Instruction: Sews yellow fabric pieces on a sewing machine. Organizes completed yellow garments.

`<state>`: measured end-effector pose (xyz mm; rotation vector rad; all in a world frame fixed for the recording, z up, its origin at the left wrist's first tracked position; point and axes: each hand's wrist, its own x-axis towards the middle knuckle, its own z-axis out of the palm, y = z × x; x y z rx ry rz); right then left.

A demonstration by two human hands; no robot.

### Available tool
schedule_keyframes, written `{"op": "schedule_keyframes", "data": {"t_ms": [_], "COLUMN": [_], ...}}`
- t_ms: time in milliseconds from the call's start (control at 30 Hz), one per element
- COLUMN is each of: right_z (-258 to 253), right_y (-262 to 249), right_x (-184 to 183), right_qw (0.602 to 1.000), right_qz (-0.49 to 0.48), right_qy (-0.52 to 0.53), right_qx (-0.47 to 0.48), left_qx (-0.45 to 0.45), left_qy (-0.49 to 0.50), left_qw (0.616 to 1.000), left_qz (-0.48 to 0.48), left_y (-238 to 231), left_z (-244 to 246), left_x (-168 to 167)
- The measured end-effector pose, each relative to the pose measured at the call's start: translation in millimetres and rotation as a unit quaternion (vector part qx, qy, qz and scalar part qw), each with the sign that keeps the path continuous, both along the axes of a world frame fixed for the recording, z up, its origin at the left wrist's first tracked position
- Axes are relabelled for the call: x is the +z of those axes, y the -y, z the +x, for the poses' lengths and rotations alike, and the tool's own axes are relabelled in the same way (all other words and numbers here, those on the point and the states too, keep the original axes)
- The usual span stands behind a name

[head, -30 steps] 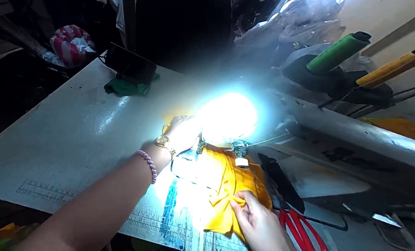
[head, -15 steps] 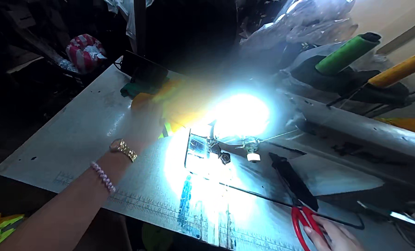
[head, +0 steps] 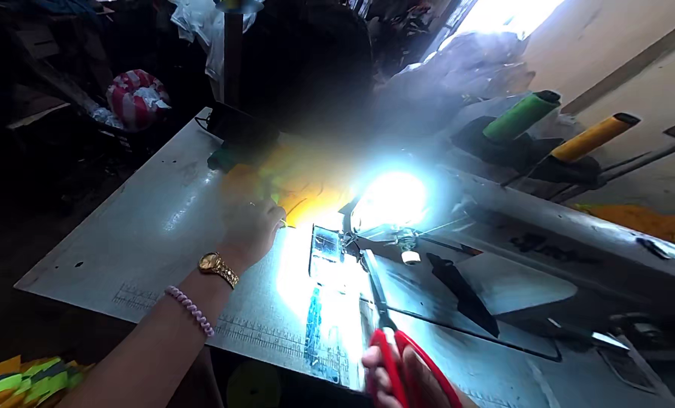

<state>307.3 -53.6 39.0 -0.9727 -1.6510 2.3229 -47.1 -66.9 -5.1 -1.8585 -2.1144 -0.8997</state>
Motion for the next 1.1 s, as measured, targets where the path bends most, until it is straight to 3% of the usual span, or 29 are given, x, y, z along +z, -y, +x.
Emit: {"op": "schedule_keyframes", "data": {"t_ms": [33, 100, 233, 367, 433, 467, 533, 567, 633, 667, 733, 867, 967, 1033, 1100], "right_z": [-15, -45, -89, -113, -104, -95, -68, -51, -10, 9, 41, 72, 50, 7, -53], "right_y": [4, 9, -4, -15, -16, -16, -17, -20, -33, -40, -60, -95, -94, -74, -54], "right_x": [-6, -11, -18, -21, -20, -16, -1, 8, 22, 25, 25, 15, 20, 31, 29], "right_qw": [0.990, 0.963, 0.942, 0.940, 0.945, 0.963, 0.999, 0.982, 0.859, 0.804, 0.733, 0.660, 0.640, 0.686, 0.713], "right_qz": [-0.126, -0.248, -0.319, -0.318, -0.304, -0.255, -0.023, 0.130, 0.404, 0.462, 0.477, 0.459, 0.526, 0.613, 0.669], "right_qy": [-0.059, -0.099, -0.101, -0.097, -0.111, -0.088, 0.027, 0.127, 0.311, 0.372, 0.484, 0.594, 0.559, 0.383, 0.194], "right_qx": [0.015, 0.039, 0.005, -0.082, -0.042, -0.012, 0.030, 0.043, 0.053, 0.043, 0.010, -0.018, 0.027, 0.084, 0.083], "left_qx": [-0.002, -0.001, -0.004, -0.001, -0.001, -0.007, -0.028, -0.042, -0.052, -0.044, -0.008, 0.010, 0.083, 0.141, 0.174], "left_qy": [0.005, 0.008, 0.008, 0.017, 0.022, 0.029, 0.039, 0.036, 0.035, 0.040, 0.045, 0.138, 0.223, 0.252, 0.280], "left_qw": [1.000, 1.000, 1.000, 1.000, 1.000, 1.000, 0.999, 0.998, 0.998, 0.998, 0.999, 0.987, 0.964, 0.955, 0.944], "left_qz": [0.002, 0.003, 0.008, 0.007, 0.003, 0.002, 0.004, 0.012, 0.018, 0.018, 0.021, -0.087, -0.115, -0.069, 0.001], "left_y": [0, 0, 0, 2, 4, 8, 22, 32, 65, 88, 140, 241, 298, 329, 350], "left_z": [0, -1, 0, 1, -1, -1, 1, 4, 19, 30, 57, 98, 99, 89, 81], "left_x": [0, -1, -1, 0, 2, 4, 8, 9, 6, 3, -4, -6, -15, -12, -5]}}
